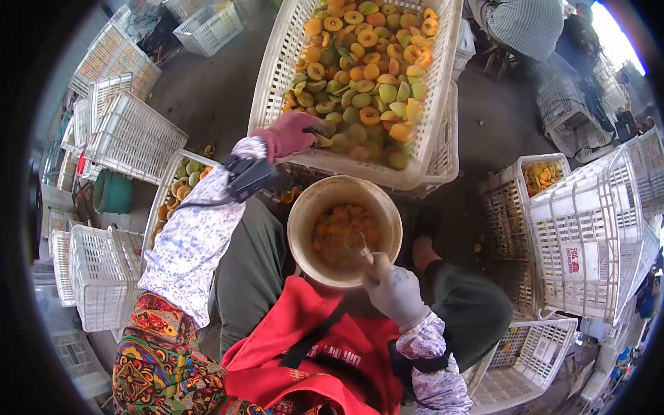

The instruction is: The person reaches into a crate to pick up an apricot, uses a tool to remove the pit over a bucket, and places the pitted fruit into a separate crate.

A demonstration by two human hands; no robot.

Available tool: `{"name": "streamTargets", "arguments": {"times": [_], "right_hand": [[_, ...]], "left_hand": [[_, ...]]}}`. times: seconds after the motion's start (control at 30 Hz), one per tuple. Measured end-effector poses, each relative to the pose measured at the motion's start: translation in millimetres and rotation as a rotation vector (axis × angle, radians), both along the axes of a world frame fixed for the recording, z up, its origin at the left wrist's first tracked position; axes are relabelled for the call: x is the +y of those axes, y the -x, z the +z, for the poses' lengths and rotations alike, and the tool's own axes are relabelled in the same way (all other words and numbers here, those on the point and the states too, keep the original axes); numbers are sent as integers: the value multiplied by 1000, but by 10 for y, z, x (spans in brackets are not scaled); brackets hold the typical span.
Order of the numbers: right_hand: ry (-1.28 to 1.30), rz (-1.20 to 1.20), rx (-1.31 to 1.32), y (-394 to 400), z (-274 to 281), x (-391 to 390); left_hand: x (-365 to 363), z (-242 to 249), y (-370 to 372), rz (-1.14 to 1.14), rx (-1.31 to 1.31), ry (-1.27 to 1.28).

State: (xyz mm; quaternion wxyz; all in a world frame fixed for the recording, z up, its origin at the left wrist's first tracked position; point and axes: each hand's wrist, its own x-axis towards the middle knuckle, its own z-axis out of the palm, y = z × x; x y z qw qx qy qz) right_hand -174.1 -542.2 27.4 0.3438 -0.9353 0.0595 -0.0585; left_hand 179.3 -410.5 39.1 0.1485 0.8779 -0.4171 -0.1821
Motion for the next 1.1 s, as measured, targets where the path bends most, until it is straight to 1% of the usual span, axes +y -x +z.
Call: {"name": "streamTargets", "arguments": {"times": [0.03, 0.07, 0.1, 0.13, 0.17, 0.2, 0.23, 0.27, 0.3, 0.33, 0.37, 0.4, 0.43, 0.47, 0.5, 0.53, 0.57, 0.63, 0.7, 0.73, 0.77, 0.83, 0.87, 0.93, 1.0, 1.07, 1.1], "right_hand": [[1, -7, -6, -12, 16, -11], [-66, -43, 21, -37, 37, -29], [-132, -80, 47, -89, 87, -27], [-82, -93, -76, -160, 157, -19], [-79, -103, -84, -257, 250, -5], [-54, -110, -167, -357, 349, 8], [-28, -113, -245, -455, 460, 27], [-202, -137, -166, -563, 603, 57], [-378, -158, -85, -665, 747, 102], [-405, -168, -51, -734, 860, 162], [-403, -170, -51, -742, 825, 242], [-238, -133, -119, -761, 736, 304], [-71, -94, -187, -780, 668, 357], [120, -66, -271, -767, 635, 417], [123, -64, -268, -755, 598, 496], [150, -99, -186, -735, 559, 583], [174, -135, -100, -709, 539, 641], [191, -119, -81, -685, 561, 645], [186, -90, 51, -685, 625, 646], [184, -83, -13, -673, 594, 647], [183, -83, -7, -671, 588, 656], [179, -93, -149, -693, 594, 666], [177, -96, -143, -704, 605, 666], [187, -79, 14, -751, 624, 666], [188, -74, 45, -787, 588, 681], [189, -69, 79, -816, 533, 703], [164, -86, 147, -842, 500, 724]], "left_hand": [[93, -29, 7, 39, 121, 234], [181, 195, 158, 57, 208, 353], [287, 204, 233, 50, 204, 352], [398, 228, 283, 67, 558, 548], [475, 250, 339, 80, 918, 738], [523, 286, 428, 68, 917, 739], [584, 319, 530, -29, 992, 827], [655, 352, 650, -125, 1067, 913], [686, 433, 831, -126, 1070, 915], [673, 512, 1034, -6, 1228, 1057], [643, 558, 1203, 119, 1384, 1196], [615, 552, 1300, 142, 1446, 1305], [549, 514, 1414, 137, 1446, 1309], [476, 443, 1533, 262, 1052, 1321], [448, 387, 1592, 374, 661, 1296], [445, 337, 1626, 389, 525, 1273], [468, 314, 1655, 362, 532, 1279], [499, 244, 1685, 337, 587, 1282], [555, 190, 1699, 323, 657, 1284], [574, 163, 1700, 322, 708, 1291], [574, 130, 1694, 325, 758, 1305], [580, 57, 1678, 332, 892, 1334], [580, 17, 1670, 339, 967, 1349], [589, -52, 1643, 352, 1134, 1379], [581, -121, 1604, 370, 1296, 1395], [595, -179, 1592, 388, 1401, 1405], [582, -201, 1580, 395, 1454, 1405]]}}
